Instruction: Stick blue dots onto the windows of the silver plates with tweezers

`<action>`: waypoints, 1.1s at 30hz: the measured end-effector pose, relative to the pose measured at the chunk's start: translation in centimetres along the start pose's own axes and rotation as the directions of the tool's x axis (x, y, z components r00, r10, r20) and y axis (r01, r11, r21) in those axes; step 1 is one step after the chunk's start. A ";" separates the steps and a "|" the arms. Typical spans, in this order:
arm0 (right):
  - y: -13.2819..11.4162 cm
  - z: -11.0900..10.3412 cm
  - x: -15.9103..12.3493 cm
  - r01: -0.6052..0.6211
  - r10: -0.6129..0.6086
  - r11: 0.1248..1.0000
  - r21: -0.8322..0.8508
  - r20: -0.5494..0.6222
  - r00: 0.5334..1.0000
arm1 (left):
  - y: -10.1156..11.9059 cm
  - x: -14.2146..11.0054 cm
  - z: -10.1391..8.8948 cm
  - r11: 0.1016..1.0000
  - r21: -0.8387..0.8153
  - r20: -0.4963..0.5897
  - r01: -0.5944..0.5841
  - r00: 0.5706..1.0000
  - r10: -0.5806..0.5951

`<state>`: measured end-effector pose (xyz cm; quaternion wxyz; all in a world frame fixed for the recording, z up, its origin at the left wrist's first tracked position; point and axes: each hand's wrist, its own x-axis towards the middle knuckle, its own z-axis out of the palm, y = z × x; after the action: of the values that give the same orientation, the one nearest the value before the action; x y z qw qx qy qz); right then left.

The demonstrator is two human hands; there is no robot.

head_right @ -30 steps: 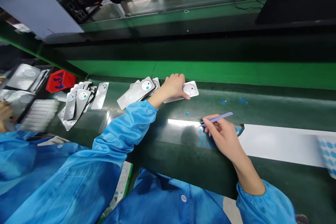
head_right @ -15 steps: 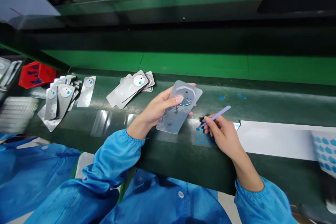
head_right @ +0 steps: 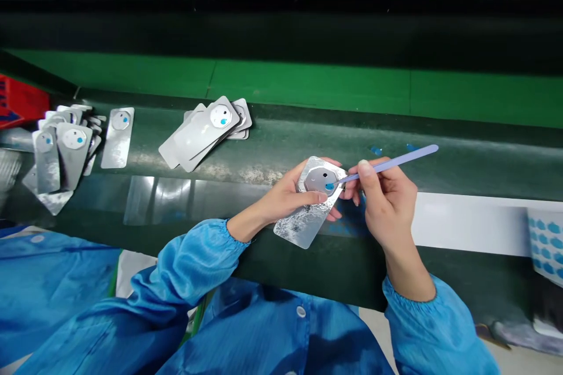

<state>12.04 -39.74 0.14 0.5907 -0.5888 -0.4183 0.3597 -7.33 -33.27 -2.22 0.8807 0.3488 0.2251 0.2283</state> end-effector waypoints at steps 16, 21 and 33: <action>-0.1 -0.3 0.1 0.006 -0.006 1.000 0.014 -0.006 1.000 | 0.2 -0.2 0.5 0.994 0.104 -0.022 -0.026 0.999 0.028; -0.3 -0.3 0.0 0.024 -0.024 0.999 -0.025 0.004 1.000 | 0.1 -0.1 0.4 0.993 0.109 0.001 -0.036 0.999 0.036; 1.8 0.8 0.5 0.401 -0.372 0.914 0.058 -0.272 0.888 | -1.5 0.3 0.3 0.988 0.035 0.007 -0.152 0.988 0.152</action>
<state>11.63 -38.94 -1.68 0.7315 -0.5006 -0.4268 0.1791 -6.56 -34.21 -3.13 0.8549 0.3809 0.1999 0.2899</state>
